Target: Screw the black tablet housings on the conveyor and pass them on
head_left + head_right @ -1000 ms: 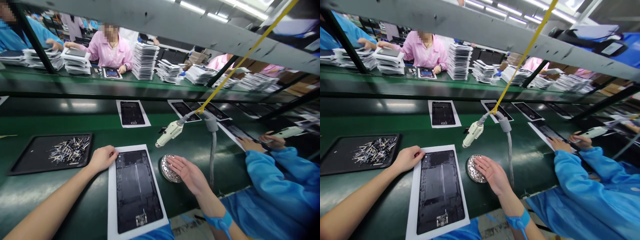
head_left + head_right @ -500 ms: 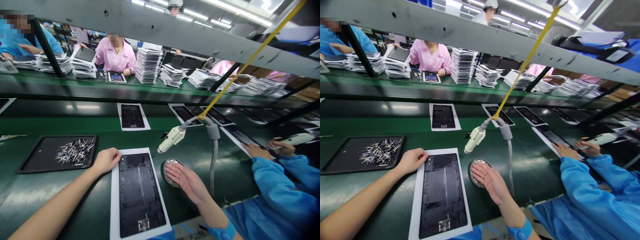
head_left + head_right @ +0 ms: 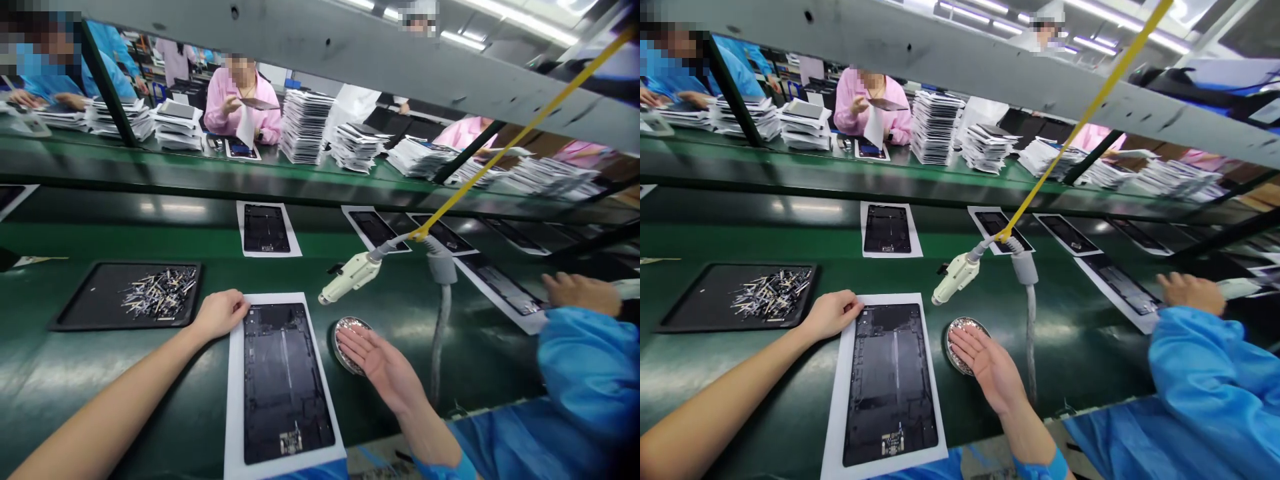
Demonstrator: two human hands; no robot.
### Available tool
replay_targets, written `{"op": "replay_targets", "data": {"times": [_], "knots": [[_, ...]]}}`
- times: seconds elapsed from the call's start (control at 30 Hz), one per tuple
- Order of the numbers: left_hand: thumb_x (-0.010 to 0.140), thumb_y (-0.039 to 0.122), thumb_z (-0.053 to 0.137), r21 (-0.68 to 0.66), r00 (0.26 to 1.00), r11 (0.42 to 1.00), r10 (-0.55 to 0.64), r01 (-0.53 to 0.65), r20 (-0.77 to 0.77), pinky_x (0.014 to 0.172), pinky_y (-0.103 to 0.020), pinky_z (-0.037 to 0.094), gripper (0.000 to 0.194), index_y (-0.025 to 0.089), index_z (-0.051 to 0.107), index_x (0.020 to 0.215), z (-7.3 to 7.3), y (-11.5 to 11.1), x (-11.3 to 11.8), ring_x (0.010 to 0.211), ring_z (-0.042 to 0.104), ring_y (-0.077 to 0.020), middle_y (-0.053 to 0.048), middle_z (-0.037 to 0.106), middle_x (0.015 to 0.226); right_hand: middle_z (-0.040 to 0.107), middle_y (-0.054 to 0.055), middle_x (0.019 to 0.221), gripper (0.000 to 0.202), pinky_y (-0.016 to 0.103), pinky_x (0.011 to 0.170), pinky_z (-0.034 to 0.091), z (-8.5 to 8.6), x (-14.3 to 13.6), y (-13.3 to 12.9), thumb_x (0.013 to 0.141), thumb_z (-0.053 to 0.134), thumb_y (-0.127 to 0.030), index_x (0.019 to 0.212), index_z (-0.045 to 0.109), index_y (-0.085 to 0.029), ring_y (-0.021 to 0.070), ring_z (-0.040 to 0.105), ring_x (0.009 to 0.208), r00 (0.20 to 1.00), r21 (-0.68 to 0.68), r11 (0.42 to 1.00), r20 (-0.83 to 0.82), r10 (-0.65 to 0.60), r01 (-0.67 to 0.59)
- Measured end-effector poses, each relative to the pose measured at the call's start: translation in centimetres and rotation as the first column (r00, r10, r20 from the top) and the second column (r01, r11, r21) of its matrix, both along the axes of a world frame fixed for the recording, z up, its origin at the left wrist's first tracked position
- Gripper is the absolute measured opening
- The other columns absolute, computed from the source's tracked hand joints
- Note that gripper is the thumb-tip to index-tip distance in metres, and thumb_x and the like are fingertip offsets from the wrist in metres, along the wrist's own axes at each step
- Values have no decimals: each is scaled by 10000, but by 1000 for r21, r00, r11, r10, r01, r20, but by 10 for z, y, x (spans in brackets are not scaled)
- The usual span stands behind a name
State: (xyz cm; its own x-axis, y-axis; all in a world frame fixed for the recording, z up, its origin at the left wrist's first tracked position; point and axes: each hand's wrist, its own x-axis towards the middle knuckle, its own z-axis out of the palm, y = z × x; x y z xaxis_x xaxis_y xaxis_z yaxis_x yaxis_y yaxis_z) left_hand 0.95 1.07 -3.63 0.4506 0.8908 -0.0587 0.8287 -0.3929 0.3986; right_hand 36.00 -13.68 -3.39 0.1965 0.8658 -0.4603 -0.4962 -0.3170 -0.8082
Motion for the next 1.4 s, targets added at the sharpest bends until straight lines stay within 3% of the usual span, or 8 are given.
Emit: {"op": "replay_targets", "data": {"times": [0.27,0.5,0.67,0.73,0.9,1.1,1.23,1.4], "knots": [[985,383,493,4,1000,1000,7,-7,-4,632,-272,322,307,206,627,772,0,1,1,743,631,-174,-25,684,799,800,164,1082,197,523,1154,481,1,31,15,887,687,-334,1008,690,-179,296,754,1118,985,-13,987,73,-158,160],[986,378,482,-1,999,1000,11,-11,-38,629,-271,328,307,207,632,779,3,1,1,746,638,-179,-29,682,784,801,164,1062,269,533,1090,535,8,23,15,848,767,-390,990,718,-166,300,783,1010,992,-17,1000,124,-20,23],[984,373,484,-3,1000,1000,3,-3,-20,631,-279,329,308,205,629,771,4,0,2,750,640,-181,-30,687,794,800,137,1081,262,532,1152,484,10,28,-1,825,778,-426,936,754,-190,312,743,1120,961,37,992,248,-122,117],[982,368,490,-7,1000,1000,13,-13,-22,629,-276,328,301,206,629,770,4,0,2,739,637,-178,-25,682,780,795,117,1103,267,561,1199,415,5,26,-5,814,777,-439,952,775,-210,331,707,1180,880,68,992,458,-126,107],[983,365,492,0,1000,1000,11,-11,-26,637,-271,334,291,207,641,789,5,0,2,751,641,-178,-27,688,798,726,108,1293,336,595,1255,302,-15,7,-6,810,761,-422,1093,780,-242,352,605,1307,464,171,975,882,-86,-145],[983,369,506,3,1000,1000,17,-17,-8,627,-284,316,299,206,614,757,3,0,1,735,640,-183,-27,679,776,590,120,1498,462,611,1261,303,-28,-5,-15,890,693,-408,1317,692,-231,359,506,1434,215,83,909,977,8,-409],[978,362,509,-4,1000,1000,19,-19,1,634,-284,328,284,205,625,771,3,0,1,745,641,-178,-27,691,789,504,82,1577,561,584,1258,330,-24,3,-30,910,688,-378,1452,587,-271,337,455,1483,91,-28,793,990,105,-609],[978,362,510,-9,1000,1000,19,-19,-6,631,-281,328,284,210,633,772,3,0,1,744,639,-181,-22,688,787,410,98,1634,659,576,1254,333,-22,19,-26,928,662,-395,1543,471,-251,335,392,1521,-88,-148,741,989,119,-655]]}}
